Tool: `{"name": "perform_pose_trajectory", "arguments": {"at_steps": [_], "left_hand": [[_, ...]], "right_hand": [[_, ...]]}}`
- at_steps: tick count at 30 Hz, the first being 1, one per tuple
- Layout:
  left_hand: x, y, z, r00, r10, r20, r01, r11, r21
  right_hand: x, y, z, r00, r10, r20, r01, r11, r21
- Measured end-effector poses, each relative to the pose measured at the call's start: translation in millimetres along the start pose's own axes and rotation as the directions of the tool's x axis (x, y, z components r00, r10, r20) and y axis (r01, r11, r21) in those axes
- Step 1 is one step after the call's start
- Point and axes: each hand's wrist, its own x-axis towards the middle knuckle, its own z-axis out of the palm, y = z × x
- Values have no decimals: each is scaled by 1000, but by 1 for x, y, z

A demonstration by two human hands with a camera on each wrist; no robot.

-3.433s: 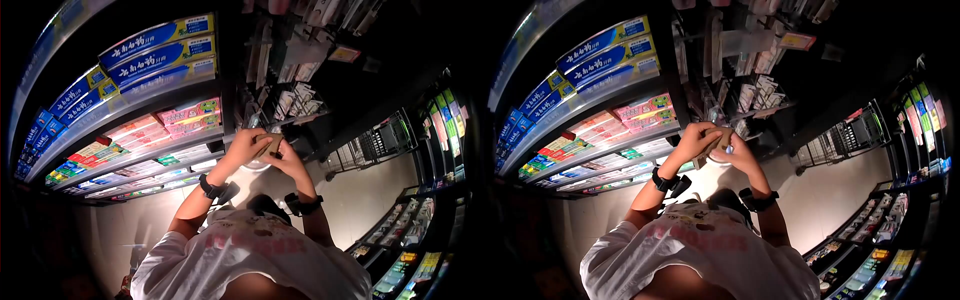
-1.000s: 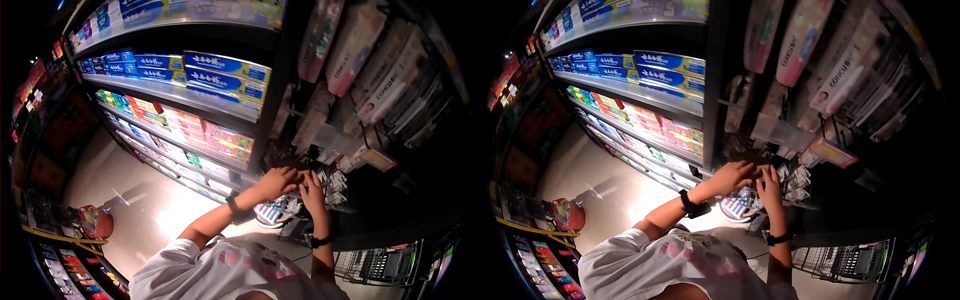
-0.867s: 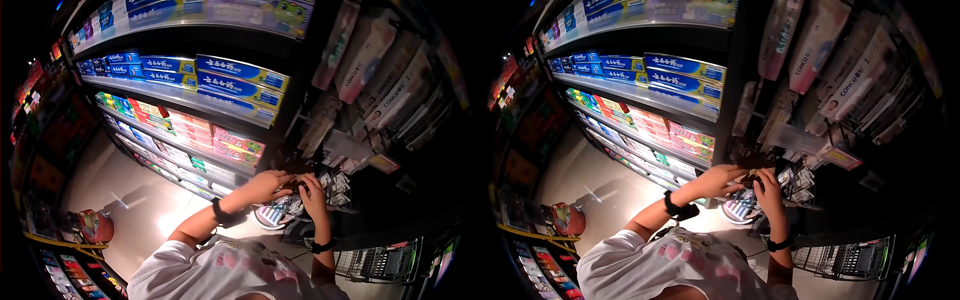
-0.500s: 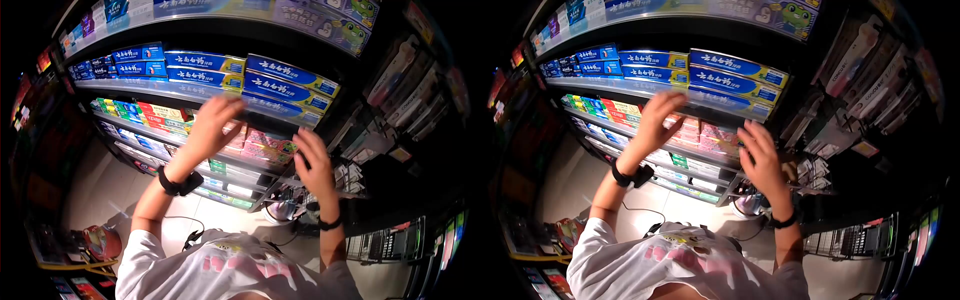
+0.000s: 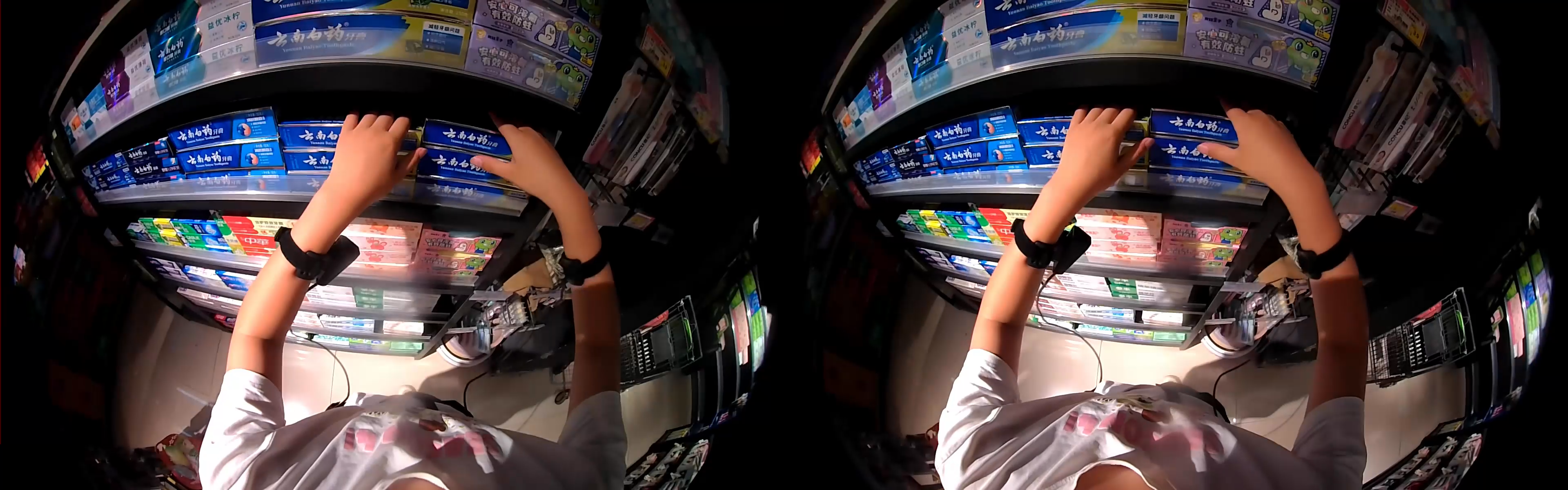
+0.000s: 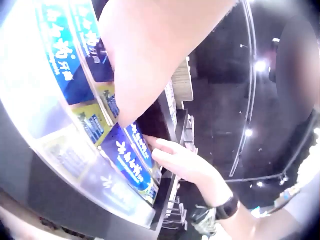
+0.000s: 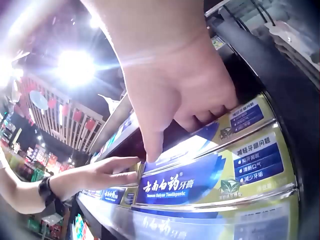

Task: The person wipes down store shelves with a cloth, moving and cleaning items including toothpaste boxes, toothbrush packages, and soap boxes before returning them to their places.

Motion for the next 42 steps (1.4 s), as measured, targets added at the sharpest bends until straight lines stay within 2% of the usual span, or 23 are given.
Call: {"name": "perform_pose_trajectory", "arguments": {"at_steps": [2, 6, 8, 9, 10, 12, 14, 15, 16, 18, 19, 22, 24, 26, 28, 29, 30, 32, 33, 36, 38, 41, 42], "left_hand": [[-1, 1, -3, 999, -29, 36, 31, 998, -51], [3, -9, -8, 997, -13, 71, 17, 998, -54], [8, -20, -20, 985, 8, 172, 15, 991, -131], [10, -26, -27, 968, -9, 252, 16, 1000, -26], [7, -35, -24, 975, 20, 221, -21, 1000, 4], [4, -45, -21, 980, 28, 199, -2, 992, -129], [1, -44, -20, 983, 29, 179, -9, 994, -112], [1, -42, -22, 989, 32, 146, -19, 995, -95], [1, -40, -25, 988, 26, 150, -13, 996, -88], [0, -34, -32, 995, 44, 94, -43, 999, -22], [-1, -29, -35, 996, 63, 64, -62, 998, -14], [-7, -16, -52, 996, 88, 34, -90, 994, 69], [-19, -9, -65, 984, 148, -100, -136, 984, 116], [-40, 0, -82, 984, 51, -172, -34, 994, 101], [-70, 1, -86, 968, -128, -214, 136, 990, 26], [-83, 1, -84, 945, -256, -202, 241, 966, -97], [-93, -4, -77, 924, -292, -248, 244, 948, -206], [-109, -2, -68, 831, -543, -117, 450, 781, -433], [-114, -5, -65, 811, -579, -79, 488, 746, -453], [-127, -6, -59, 707, -707, 21, 473, 450, -757], [-132, -5, -60, 640, -758, 125, 513, 301, -804], [-145, -16, -51, 602, -763, 234, 488, 119, -865], [-148, -17, -48, 568, -763, 309, 451, -25, -892]], "right_hand": [[5, 7, 1, 977, 18, 212, -52, 986, 159], [4, 9, 11, 988, 56, 142, -78, 985, 154], [2, 12, 17, 998, 14, 62, -19, 997, 74], [2, 13, 19, 998, 9, 67, -15, 996, 83], [2, 13, 19, 999, 1, 46, -6, 994, 113], [1, 13, 19, 999, -6, 33, 1, 988, 152], [0, 12, 18, 1000, -11, 0, 11, 996, 87], [-1, 5, 13, 998, 45, 49, -49, 997, 68], [-4, 0, 13, 998, 38, 50, -42, 996, 74], [-10, -7, 13, 995, -50, -90, 43, 996, -80], [-12, -10, 16, 994, -59, -89, 52, 996, -77], [-19, -18, 21, 935, -189, -300, 192, 981, -17], [-24, -21, 26, 890, -253, -380, 267, 964, -18], [-31, -29, 34, 882, -278, -379, 330, 941, 77], [-39, -41, 40, 893, -328, -309, 392, 903, 176], [-41, -45, 47, 890, -349, -295, 418, 881, 220], [-41, -50, 56, 885, -371, -282, 444, 856, 264], [-35, -60, 67, 866, -421, -272, 492, 816, 304], [-30, -66, 70, 858, -431, -281, 507, 802, 316], [-15, -84, 74, 843, -444, -305, 534, 766, 359], [-6, -97, 78, 859, -409, -309, 505, 776, 377], [7, -117, 84, 878, -351, -326, 457, 816, 354], [13, -123, 84, 884, -338, -322, 443, 826, 349]]}}
